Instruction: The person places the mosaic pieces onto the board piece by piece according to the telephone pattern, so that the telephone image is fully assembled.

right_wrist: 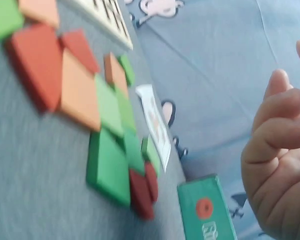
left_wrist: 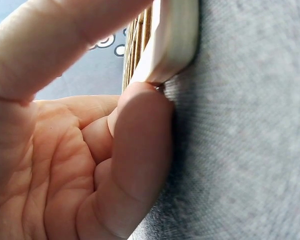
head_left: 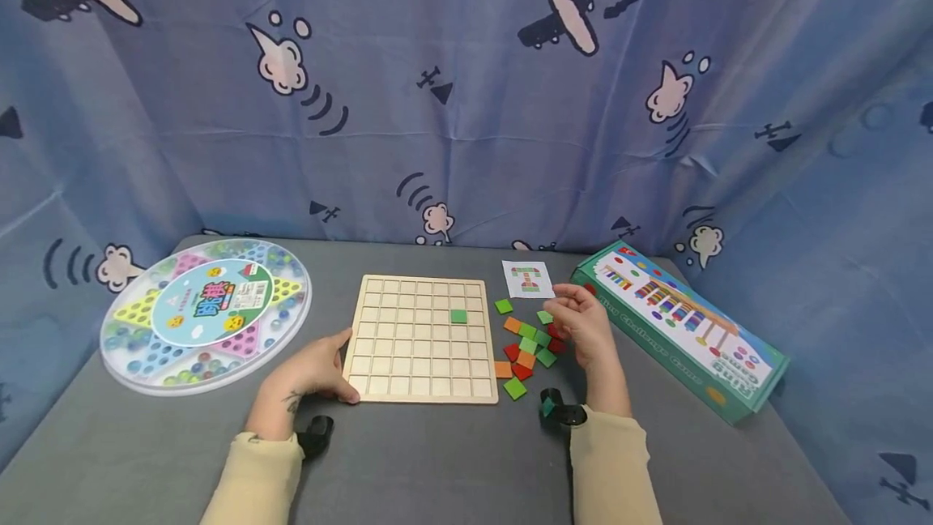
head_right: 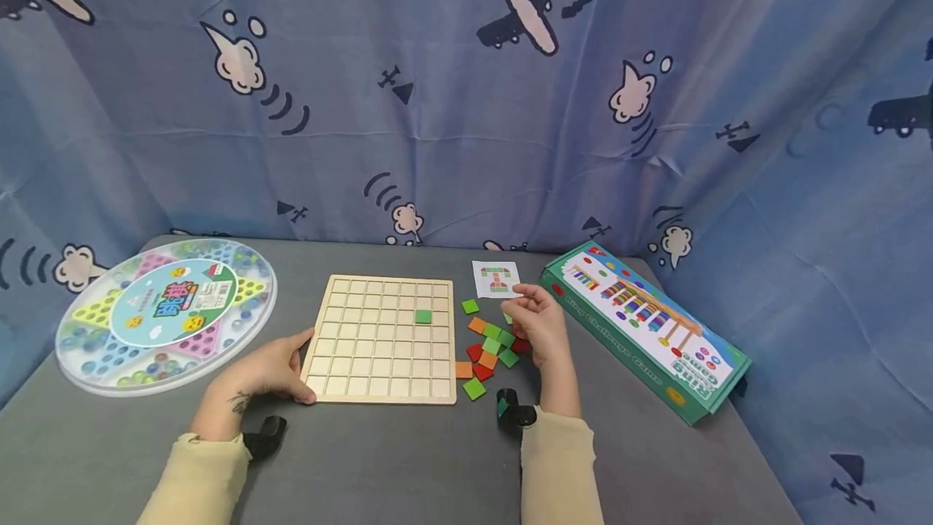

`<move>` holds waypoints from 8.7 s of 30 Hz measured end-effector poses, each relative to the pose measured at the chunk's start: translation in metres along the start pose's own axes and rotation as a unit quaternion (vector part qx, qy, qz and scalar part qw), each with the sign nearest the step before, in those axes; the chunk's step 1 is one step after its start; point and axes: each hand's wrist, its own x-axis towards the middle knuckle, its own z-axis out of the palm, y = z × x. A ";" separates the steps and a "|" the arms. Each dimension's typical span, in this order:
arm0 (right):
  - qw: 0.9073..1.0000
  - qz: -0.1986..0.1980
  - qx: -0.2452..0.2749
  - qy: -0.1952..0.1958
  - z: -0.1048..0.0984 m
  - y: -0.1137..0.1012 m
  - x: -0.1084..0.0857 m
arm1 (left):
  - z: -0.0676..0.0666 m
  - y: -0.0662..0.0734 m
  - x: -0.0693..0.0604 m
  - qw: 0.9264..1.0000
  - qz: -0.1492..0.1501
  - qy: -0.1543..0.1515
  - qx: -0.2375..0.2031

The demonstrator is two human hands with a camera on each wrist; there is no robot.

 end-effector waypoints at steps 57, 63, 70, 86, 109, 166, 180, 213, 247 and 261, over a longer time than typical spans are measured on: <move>0.918 0.136 -0.371 0.019 -0.021 0.031 0.001 | 0.001 0.001 -0.001 1.000 -0.015 0.002 0.003; 0.938 0.144 -0.316 0.019 -0.021 0.026 0.000 | 0.001 0.001 -0.001 1.000 -0.017 0.001 0.003; 0.960 0.115 -0.251 0.047 -0.018 0.015 -0.002 | 0.001 0.001 -0.001 1.000 -0.018 -0.002 0.000; 0.975 -0.037 -0.218 0.015 0.035 -0.027 0.008 | 0.003 -0.003 0.003 1.000 -0.012 0.002 -0.012; 0.827 -0.077 -0.531 -0.168 0.122 -0.012 0.072 | 0.001 0.000 -0.001 1.000 -0.014 0.004 -0.007; 0.971 -0.024 -0.149 -0.183 0.041 -0.006 -0.018 | 0.003 -0.002 0.000 1.000 -0.003 0.006 -0.001; 0.913 0.014 -0.276 -0.301 0.017 0.015 -0.033 | 0.003 0.000 0.001 1.000 -0.003 0.003 -0.009; 0.840 -0.027 -0.449 -0.303 0.024 0.011 -0.037 | 0.003 -0.001 0.001 1.000 -0.007 0.010 -0.004; 0.964 0.064 -0.200 -0.161 0.125 -0.010 0.058 | 0.003 0.001 0.000 1.000 -0.011 0.008 -0.006; 0.921 0.050 -0.366 -0.126 0.145 -0.003 0.067 | 0.002 0.001 0.000 1.000 -0.020 0.007 -0.004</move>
